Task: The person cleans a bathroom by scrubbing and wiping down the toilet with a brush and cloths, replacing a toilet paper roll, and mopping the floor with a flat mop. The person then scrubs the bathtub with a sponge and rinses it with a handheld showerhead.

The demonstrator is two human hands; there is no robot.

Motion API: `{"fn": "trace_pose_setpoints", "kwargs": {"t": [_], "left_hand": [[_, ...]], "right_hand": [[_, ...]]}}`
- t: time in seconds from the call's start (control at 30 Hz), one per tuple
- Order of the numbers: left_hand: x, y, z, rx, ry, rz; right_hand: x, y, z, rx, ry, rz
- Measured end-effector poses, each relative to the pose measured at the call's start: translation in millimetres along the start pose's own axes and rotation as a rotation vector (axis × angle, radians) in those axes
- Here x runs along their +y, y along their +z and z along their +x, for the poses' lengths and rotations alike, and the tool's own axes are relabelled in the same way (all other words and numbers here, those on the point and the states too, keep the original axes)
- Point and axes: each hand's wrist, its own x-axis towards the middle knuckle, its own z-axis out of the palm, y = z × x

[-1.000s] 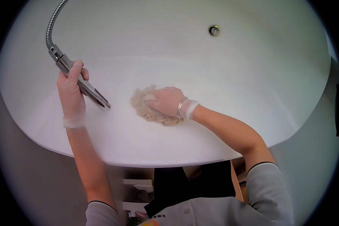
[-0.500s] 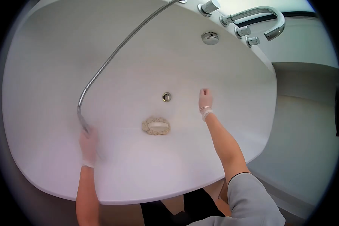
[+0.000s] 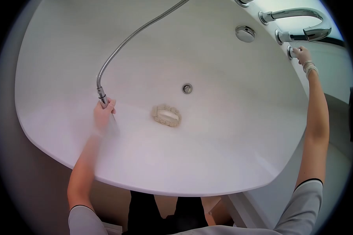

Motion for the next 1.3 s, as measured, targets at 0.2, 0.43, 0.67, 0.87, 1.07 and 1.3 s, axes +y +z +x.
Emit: {"fn": "trace_pose_setpoints", "kwargs": {"t": [0.2,0.43,0.67,0.87,1.07,1.3], "left_hand": [[-11,13,-9,0.019,0.042,-0.148],[-12,-33,5,0.151,-0.042,-0.027],[-48,-98,45,0.089,0.050,0.120],[-9,-94,14,0.103,0.001,0.250],[-5,-74,0,0.297,0.056,0.368],[-5,-82,2,0.171,-0.007,0.300]], "right_hand": [[4,21,-35,0.132,0.343,0.629],[-103,292,-332,-0.588,-0.333,0.319],[-233,533,-421,-0.635,-0.454,-0.098],[-364,554,-349,-0.126,-0.672,0.252],[-242,511,-172,0.267,0.061,0.318],[-217,528,-237,0.203,0.362,0.553]]}}
